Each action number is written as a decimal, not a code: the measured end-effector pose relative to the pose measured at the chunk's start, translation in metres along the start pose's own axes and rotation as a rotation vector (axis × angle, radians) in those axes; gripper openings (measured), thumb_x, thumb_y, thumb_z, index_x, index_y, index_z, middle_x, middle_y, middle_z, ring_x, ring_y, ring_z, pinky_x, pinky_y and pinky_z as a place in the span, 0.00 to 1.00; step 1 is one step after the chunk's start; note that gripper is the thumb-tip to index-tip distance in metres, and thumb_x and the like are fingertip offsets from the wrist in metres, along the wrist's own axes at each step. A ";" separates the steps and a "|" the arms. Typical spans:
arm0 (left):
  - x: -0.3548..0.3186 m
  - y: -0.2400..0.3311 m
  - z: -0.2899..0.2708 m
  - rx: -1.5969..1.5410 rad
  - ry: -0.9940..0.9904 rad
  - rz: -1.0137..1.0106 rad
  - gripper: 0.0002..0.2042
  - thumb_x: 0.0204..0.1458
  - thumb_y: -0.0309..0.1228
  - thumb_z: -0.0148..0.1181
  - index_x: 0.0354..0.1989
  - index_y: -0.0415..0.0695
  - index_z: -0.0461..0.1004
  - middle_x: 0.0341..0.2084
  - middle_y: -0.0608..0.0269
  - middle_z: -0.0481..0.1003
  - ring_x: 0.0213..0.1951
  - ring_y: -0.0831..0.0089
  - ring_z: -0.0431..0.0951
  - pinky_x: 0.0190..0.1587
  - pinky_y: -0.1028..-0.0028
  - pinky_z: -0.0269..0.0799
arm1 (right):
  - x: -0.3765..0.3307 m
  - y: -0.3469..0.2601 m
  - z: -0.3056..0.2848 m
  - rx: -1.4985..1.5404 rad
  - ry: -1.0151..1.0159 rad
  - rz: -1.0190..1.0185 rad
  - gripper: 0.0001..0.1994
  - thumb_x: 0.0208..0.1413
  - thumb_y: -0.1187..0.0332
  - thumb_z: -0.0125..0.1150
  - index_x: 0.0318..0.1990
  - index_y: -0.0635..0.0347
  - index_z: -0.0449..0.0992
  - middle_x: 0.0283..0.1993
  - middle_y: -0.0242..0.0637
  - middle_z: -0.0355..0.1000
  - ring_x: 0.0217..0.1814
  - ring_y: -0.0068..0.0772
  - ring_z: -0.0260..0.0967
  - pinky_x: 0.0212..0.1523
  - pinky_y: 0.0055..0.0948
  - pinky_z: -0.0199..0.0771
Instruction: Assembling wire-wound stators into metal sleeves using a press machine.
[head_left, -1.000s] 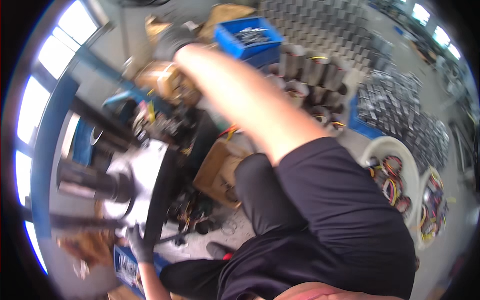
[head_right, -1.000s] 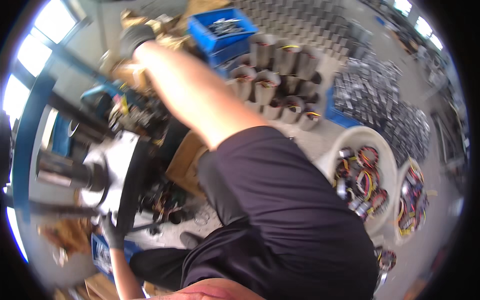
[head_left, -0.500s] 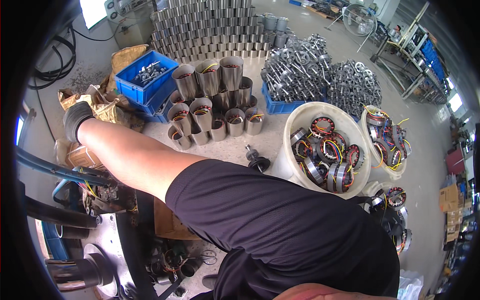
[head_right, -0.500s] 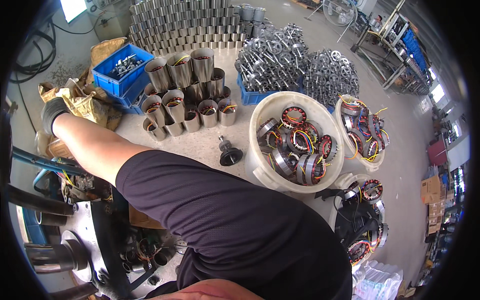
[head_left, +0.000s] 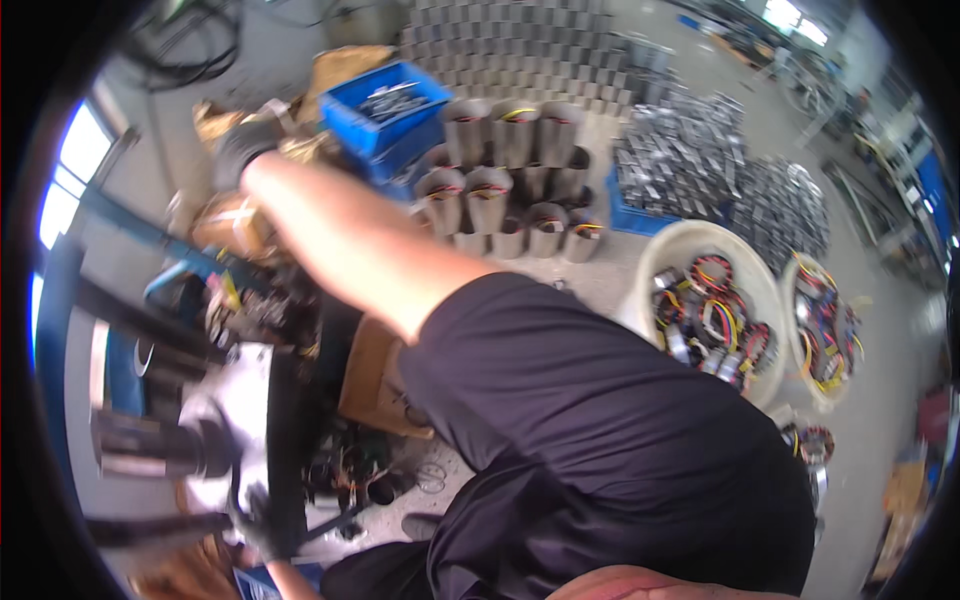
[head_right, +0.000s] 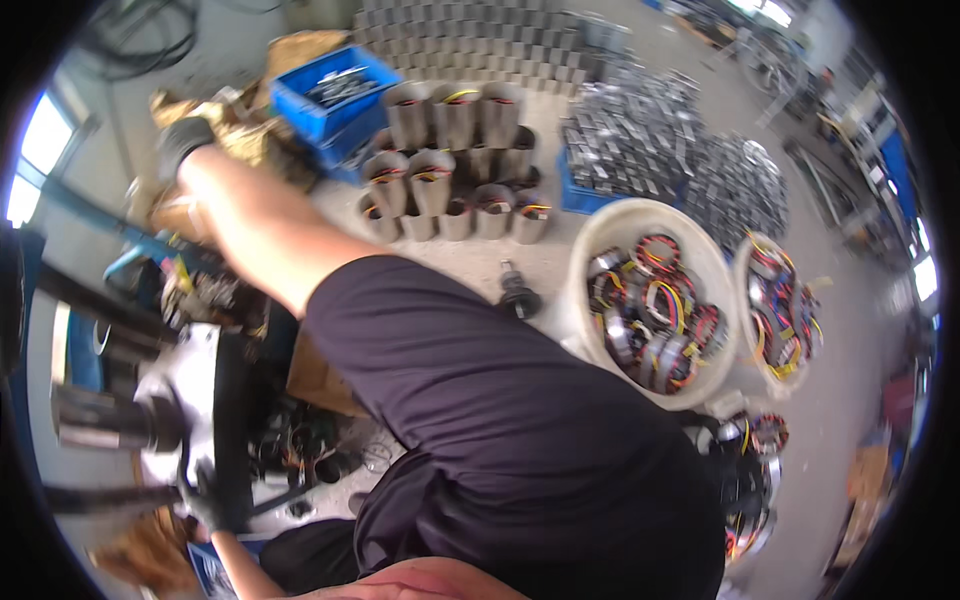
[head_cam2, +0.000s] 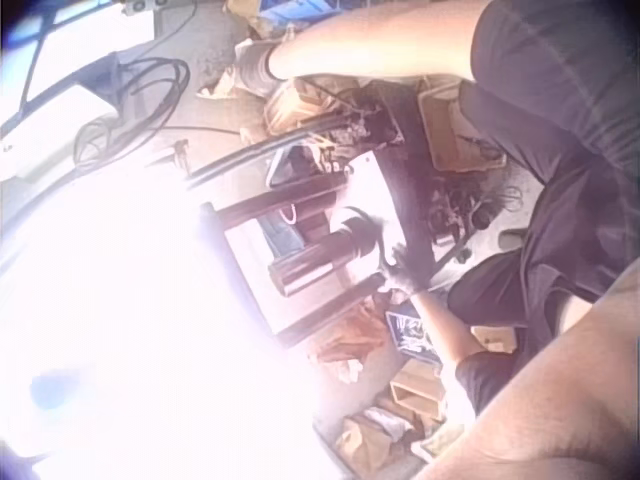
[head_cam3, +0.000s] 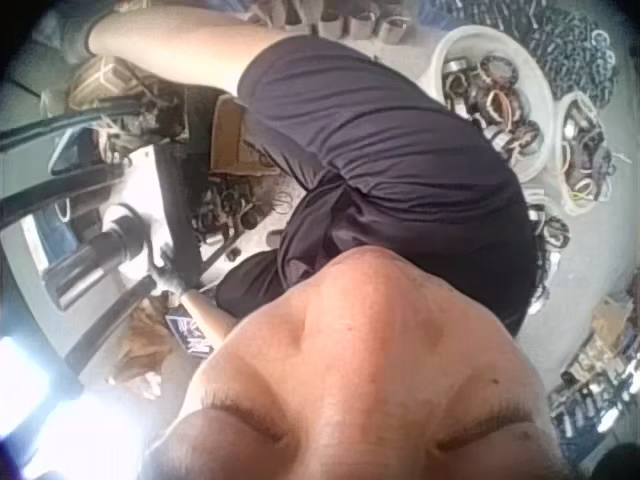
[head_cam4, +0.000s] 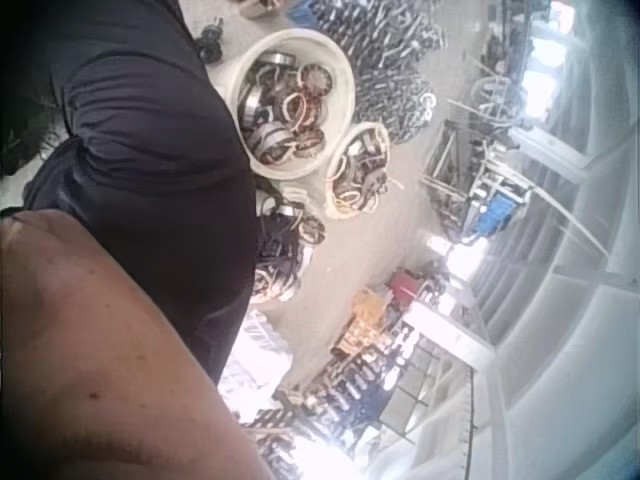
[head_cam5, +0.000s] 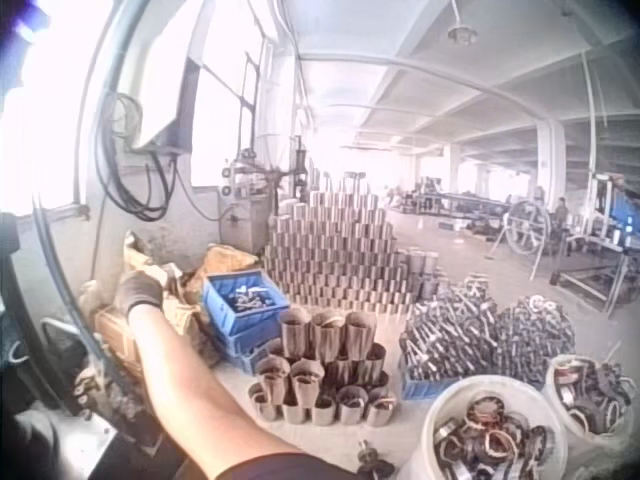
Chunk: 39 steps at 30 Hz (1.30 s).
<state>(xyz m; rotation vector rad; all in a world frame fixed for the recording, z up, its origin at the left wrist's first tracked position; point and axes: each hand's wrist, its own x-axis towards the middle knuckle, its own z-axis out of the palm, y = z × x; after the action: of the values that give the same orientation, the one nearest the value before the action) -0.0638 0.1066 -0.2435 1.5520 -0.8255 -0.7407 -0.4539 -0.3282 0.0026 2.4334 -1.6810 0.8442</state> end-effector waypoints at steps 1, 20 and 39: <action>0.004 0.004 -0.033 0.638 -0.007 0.385 0.23 0.61 0.20 0.59 0.66 0.37 0.67 0.60 0.50 0.71 0.63 0.59 0.71 0.68 0.61 0.63 | 0.003 -0.019 0.003 -0.072 0.061 -0.054 0.23 0.56 0.52 0.55 0.52 0.52 0.85 0.56 0.45 0.80 0.60 0.45 0.78 0.58 0.48 0.75; 0.055 0.057 0.038 -0.757 0.240 -0.021 0.18 0.66 0.33 0.55 0.60 0.39 0.69 0.47 0.52 0.78 0.47 0.57 0.82 0.47 0.62 0.82 | -0.158 -0.084 -0.072 -0.200 -0.054 -0.802 0.18 0.55 0.60 0.67 0.51 0.57 0.80 0.48 0.45 0.77 0.52 0.53 0.74 0.57 0.47 0.71; 0.092 0.054 0.029 -1.527 -0.047 -0.242 0.48 0.53 0.52 0.70 0.72 0.35 0.51 0.74 0.47 0.53 0.70 0.47 0.60 0.74 0.46 0.54 | -0.070 -0.406 0.000 -0.107 -0.400 -1.433 0.24 0.60 0.48 0.63 0.56 0.55 0.77 0.51 0.45 0.80 0.55 0.49 0.77 0.55 0.41 0.75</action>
<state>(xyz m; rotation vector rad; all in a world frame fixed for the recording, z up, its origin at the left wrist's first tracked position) -0.0433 0.0097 -0.1951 0.2287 0.0557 -1.1616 -0.1133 -0.1059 0.0706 2.8430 0.2740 0.0274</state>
